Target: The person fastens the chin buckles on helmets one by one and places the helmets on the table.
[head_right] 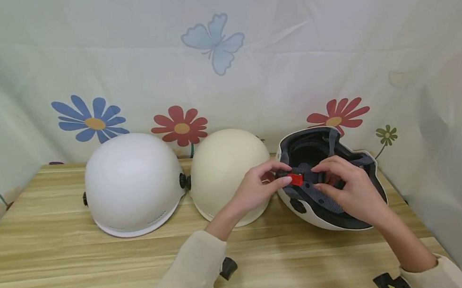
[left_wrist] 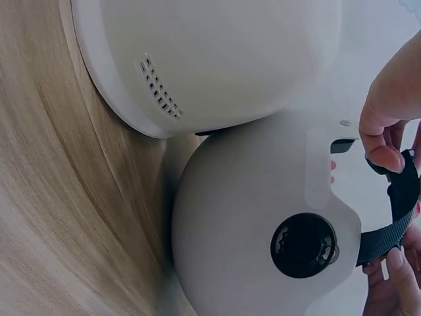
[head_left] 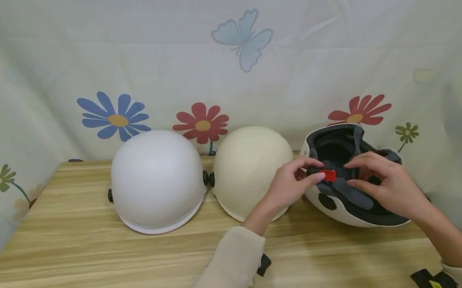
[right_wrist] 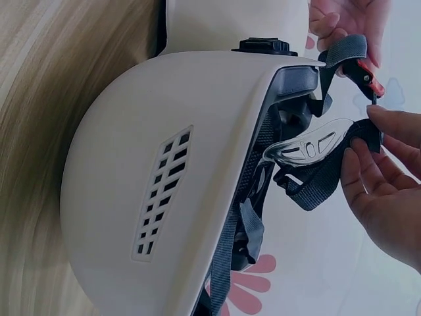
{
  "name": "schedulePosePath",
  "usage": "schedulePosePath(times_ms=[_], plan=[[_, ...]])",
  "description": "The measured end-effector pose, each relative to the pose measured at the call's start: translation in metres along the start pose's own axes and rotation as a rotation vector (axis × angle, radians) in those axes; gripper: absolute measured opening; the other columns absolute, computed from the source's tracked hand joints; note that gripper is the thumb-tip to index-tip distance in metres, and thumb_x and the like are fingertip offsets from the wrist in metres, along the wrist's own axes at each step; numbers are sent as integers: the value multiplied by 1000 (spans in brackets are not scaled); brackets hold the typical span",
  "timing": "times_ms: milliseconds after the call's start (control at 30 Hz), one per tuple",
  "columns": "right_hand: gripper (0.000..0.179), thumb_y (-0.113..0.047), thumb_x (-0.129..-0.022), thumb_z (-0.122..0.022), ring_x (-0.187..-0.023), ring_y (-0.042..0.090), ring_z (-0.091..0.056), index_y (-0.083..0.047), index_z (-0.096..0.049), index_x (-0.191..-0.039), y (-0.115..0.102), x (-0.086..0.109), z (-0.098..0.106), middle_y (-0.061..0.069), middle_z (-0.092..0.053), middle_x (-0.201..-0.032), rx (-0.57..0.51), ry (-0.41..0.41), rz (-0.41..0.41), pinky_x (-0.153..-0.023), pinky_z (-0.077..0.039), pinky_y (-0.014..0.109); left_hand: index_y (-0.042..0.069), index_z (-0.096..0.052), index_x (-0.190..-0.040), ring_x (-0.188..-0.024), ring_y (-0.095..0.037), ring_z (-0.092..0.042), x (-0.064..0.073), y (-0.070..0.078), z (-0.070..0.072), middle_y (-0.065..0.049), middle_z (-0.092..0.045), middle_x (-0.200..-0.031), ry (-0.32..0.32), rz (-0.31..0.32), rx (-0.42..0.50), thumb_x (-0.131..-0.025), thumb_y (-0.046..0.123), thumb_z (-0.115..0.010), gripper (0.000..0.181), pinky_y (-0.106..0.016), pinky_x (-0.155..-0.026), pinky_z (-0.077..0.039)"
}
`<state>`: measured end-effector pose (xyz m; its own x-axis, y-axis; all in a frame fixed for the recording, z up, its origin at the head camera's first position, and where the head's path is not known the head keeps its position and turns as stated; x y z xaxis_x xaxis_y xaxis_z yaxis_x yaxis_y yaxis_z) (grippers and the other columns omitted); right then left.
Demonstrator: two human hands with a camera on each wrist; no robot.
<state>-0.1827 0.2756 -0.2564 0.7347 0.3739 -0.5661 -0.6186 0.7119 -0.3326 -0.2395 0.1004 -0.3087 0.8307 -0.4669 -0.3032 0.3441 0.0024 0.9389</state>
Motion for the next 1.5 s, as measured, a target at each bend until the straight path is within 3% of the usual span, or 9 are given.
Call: schedulePosePath(times_ms=[333,733,900,1167,1500], plan=[[42,18,-58,-74,-66,2,-45,0,-64,-95,-1,-1,-1,2,-56,-92,-10,-6,5,-59,-40,9,9,-63,-109,-66,-9,-47,0,2,-1,0,-58,-91,-13,23,-83,-76,9,-74,35,-18,-54,-40],[44,18,-57,-75,-66,3,-46,-1,-65,-96,0,-1,0,2,-57,-92,-25,-5,24,-61,-41,8,9,-64,-103,-66,-9,-45,-2,2,-1,2,-56,-85,-11,57,-132,-77,10,-72,27,-18,-52,-37],[46,19,-56,-75,-67,3,-47,-1,-65,-97,1,-1,2,4,-57,-91,-34,11,40,-63,-42,8,10,-64,-104,-65,-10,-44,-3,3,-1,1,-53,-80,7,43,-130,-79,13,-71,26,-18,-51,-36],[44,17,-57,-76,-69,3,-46,0,-64,-97,3,-2,5,5,-56,-91,-38,22,55,-63,-41,8,10,-61,-108,-68,-9,-46,-4,5,-3,0,-60,-91,8,-52,-111,-83,16,-68,26,-17,-58,-39],[47,19,-55,-75,-69,3,-45,0,-65,-97,2,0,4,4,-57,-93,-35,12,56,-60,-40,10,11,-61,-109,-70,-9,-49,-1,13,-5,2,-57,-91,-28,-52,-95,-86,18,-64,23,-18,-59,-43]])
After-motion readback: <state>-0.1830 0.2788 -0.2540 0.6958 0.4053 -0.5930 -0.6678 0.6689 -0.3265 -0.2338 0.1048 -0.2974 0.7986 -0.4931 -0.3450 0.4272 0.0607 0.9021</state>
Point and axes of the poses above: each hand's wrist, its own x-axis away from the middle knuckle, its own z-axis out of the back of the hand, y = z × x, the point moved 4 cm from there along -x, towards the middle knuckle
